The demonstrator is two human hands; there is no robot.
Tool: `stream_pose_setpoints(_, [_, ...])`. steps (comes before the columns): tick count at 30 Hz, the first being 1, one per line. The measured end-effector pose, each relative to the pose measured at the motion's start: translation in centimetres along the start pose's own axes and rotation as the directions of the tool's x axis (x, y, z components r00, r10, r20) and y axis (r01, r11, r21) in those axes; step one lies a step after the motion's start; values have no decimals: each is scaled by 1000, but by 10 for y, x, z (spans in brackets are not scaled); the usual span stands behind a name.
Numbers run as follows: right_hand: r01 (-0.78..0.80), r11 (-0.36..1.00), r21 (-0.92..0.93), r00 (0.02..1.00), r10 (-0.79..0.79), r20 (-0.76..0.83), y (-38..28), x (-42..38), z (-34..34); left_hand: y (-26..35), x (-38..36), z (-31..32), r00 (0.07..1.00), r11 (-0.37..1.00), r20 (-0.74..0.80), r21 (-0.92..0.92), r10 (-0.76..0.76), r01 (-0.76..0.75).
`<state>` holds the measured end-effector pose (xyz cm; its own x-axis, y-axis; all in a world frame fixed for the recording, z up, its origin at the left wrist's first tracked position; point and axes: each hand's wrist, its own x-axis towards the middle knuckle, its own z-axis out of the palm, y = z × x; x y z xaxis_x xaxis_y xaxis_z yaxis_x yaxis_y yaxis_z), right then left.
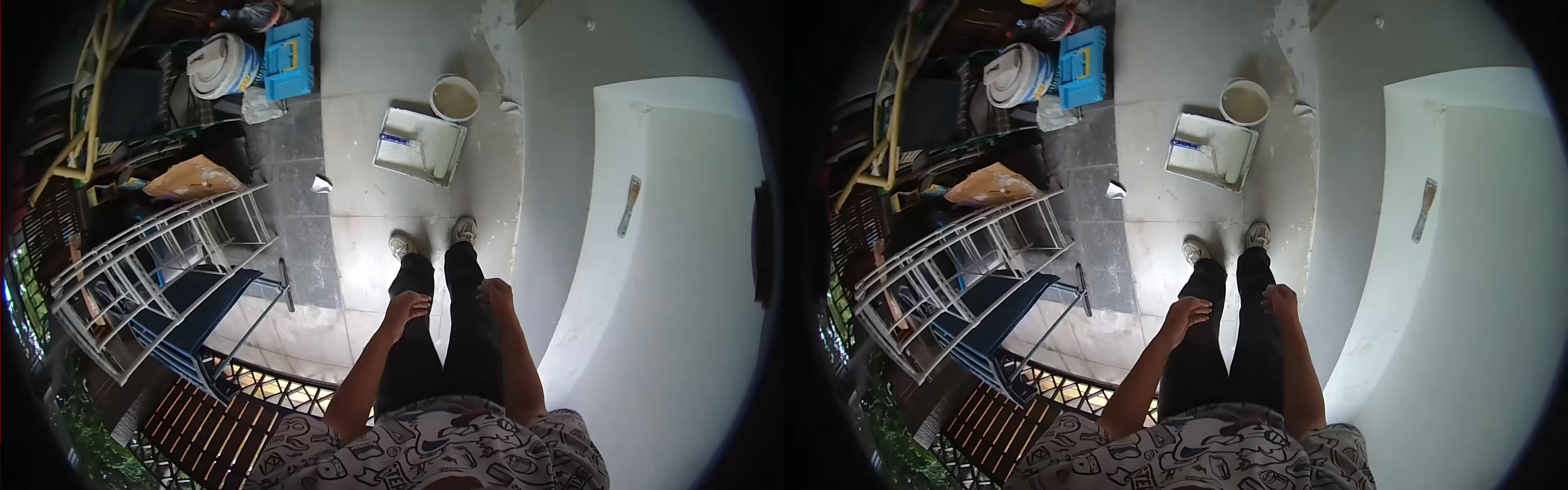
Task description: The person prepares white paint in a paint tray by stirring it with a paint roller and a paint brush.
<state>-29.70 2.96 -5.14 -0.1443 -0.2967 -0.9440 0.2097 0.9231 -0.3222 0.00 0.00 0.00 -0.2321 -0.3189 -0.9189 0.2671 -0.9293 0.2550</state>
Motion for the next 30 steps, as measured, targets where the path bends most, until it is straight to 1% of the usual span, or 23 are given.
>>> stream_pose_setpoints(1, [-19,999,30,1000,19,17,3,22,16,-8,28,-14,1000,999,4,-36,15,-15])
stream_pose_setpoints(3, [94,994,-53,993,-90,72,-21,74,45,-14,65,-23,998,989,-32,-136,48,-52])
stream_pose_setpoints(4, [146,985,-89,984,-135,115,-25,100,60,-15,79,-29,996,987,-61,-144,67,-75])
stream_pose_setpoints(6, [223,923,-314,961,-156,227,-29,165,86,-30,114,-50,996,998,-83,-40,36,-39])
stream_pose_setpoints(7, [395,821,-411,903,-264,339,-46,202,100,-25,143,-60,998,988,-22,148,58,-54])
stream_pose_setpoints(9, [693,513,-507,714,-388,583,-81,253,125,-11,197,-78,993,865,106,491,59,-104])
stream_pose_setpoints(11, [703,289,-650,709,-363,605,-119,269,145,27,254,-89,976,646,173,732,133,-218])
stream_pose_setpoints(12, [738,168,-653,660,-378,649,-135,268,151,43,277,-93,966,517,210,817,148,-257])
stream_pose_setpoints(13, [758,51,-650,619,-370,693,-146,260,153,56,305,-100,969,529,177,813,172,-242])
stream_pose_setpoints(14, [728,143,-670,680,-273,680,-156,253,149,63,326,-103,967,543,146,806,206,-238])
stream_pose_setpoints(15, [699,204,-685,715,-200,670,-171,253,150,80,335,-94,930,409,96,878,355,-247])
stream_pose_setpoints(16, [670,194,-717,743,-192,642,-186,257,147,98,342,-89,900,175,133,959,416,-223])
stream_pose_setpoints(17, [639,200,-743,769,-186,611,-196,256,140,103,351,-93,835,188,203,922,512,-340])
stream_pose_setpoints(18, [609,201,-767,792,-192,579,-201,260,138,111,358,-94,745,176,271,870,610,-461])
stream_pose_setpoints(19, [617,103,-780,761,-328,559,-206,266,141,121,361,-91,721,100,318,876,615,-472])
stream_pose_setpoints(21, [583,-67,-810,647,-565,512,-212,270,146,147,345,-78,692,-45,403,880,599,-473])
stream_pose_setpoints(24, [665,33,-746,612,-596,520,-223,259,170,183,337,-51,492,-103,483,782,725,-615])
stream_pose_setpoints(25, [722,54,-690,602,-541,587,-223,256,171,183,335,-47,446,-127,497,761,744,-637])
stream_pose_setpoints(26, [704,133,-698,675,-431,599,-218,250,170,178,340,-45,394,-149,504,740,769,-656])
stream_pose_setpoints(27, [684,188,-705,720,-330,611,-214,247,169,182,345,-45,317,-193,511,717,799,-670])
stream_pose_setpoints(28, [653,241,-718,758,-221,614,-215,251,170,190,350,-48,388,-137,497,734,776,-666])
stream_pose_setpoints(29, [618,231,-751,786,-198,586,-212,258,170,191,351,-50,479,-64,488,746,730,-663])
stream_pose_setpoints(30, [553,147,-820,825,-235,514,-203,263,167,186,354,-54,574,19,479,757,664,-653])
